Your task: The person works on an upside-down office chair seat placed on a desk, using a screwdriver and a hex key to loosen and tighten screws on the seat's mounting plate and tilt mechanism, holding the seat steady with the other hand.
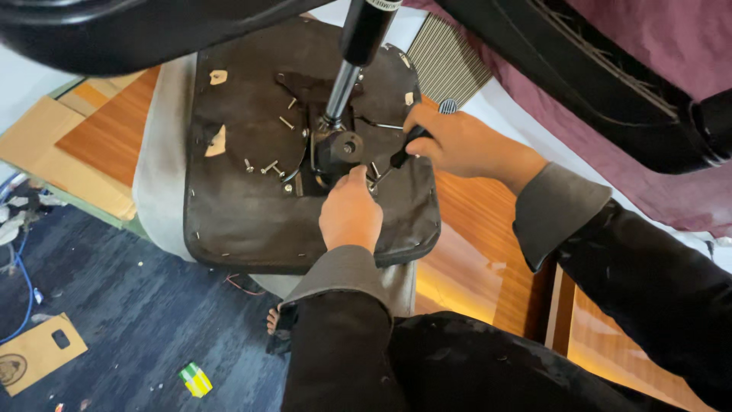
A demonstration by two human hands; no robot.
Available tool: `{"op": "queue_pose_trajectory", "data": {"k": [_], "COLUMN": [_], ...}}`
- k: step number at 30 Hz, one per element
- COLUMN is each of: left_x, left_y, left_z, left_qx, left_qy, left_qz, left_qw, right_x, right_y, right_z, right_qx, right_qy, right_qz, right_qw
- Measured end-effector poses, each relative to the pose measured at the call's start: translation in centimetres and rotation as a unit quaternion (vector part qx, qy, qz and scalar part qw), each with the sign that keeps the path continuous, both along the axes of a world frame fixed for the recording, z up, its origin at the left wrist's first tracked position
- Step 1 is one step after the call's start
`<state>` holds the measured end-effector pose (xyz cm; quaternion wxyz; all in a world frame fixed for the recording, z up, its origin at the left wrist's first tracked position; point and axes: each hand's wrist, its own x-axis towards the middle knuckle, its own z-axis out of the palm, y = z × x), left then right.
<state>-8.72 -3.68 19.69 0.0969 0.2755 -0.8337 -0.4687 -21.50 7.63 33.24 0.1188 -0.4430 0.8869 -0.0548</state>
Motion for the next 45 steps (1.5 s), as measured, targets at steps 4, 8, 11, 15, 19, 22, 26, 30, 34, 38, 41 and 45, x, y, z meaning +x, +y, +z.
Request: {"op": "queue_pose_trajectory", "data": {"k": [4,8,11,15,19,22,26,30,34,38,41,45], "left_x": [0.7,0.7,0.5,-0.3,-2.1,-3.0,-3.3,-3.5,-3.9,-4.5,-5.0,-5.5], "left_y": [-0.4,-0.2,-0.2,0.2,0.9,0.9,0.4,0.1,0.0,0.7,1.6,2.1], "left_z": [-0.5,-0.4,0.2,1.5,3.0,3.6,4.1,4.6,4.9,4.4,3.8,3.4], "left_qx": [-0.006,-0.004,0.001,0.036,0.023,0.032,0.033,0.034,-0.005,-0.020,-0.002,0.015], "left_qy": [0.008,0.018,0.042,0.073,0.156,0.162,0.141,0.069,0.081,0.092,0.120,0.088], "left_qz": [0.016,0.015,0.010,-0.006,-0.009,0.002,-0.018,-0.036,-0.024,-0.028,0.004,0.018], "left_qw": [1.000,1.000,0.999,0.997,0.987,0.986,0.989,0.996,0.996,0.995,0.993,0.996], "right_x": [0.3,0.6,0.7,1.4,3.1,3.9,3.6,3.0,2.6,2.4,2.2,2.2], "right_y": [0.0,0.1,-0.1,-0.9,-1.5,-1.6,-1.1,-0.5,-0.7,-0.7,-0.4,-0.3], "right_z": [0.7,0.7,0.7,1.1,1.1,0.7,0.4,0.0,-1.0,-1.4,-1.2,-0.7], "right_qx": [0.033,-0.002,-0.009,-0.046,0.044,-0.048,-0.072,-0.079,-0.123,-0.130,-0.099,-0.101], "right_qy": [-0.018,-0.002,-0.012,-0.016,-0.013,-0.032,-0.048,-0.080,-0.075,0.020,0.012,-0.007], "right_qz": [-0.039,0.038,0.051,0.104,-0.032,-0.015,-0.055,-0.084,-0.112,-0.071,-0.063,-0.031], "right_qw": [0.999,0.999,0.999,0.993,0.998,0.998,0.995,0.990,0.983,0.989,0.993,0.994]}}
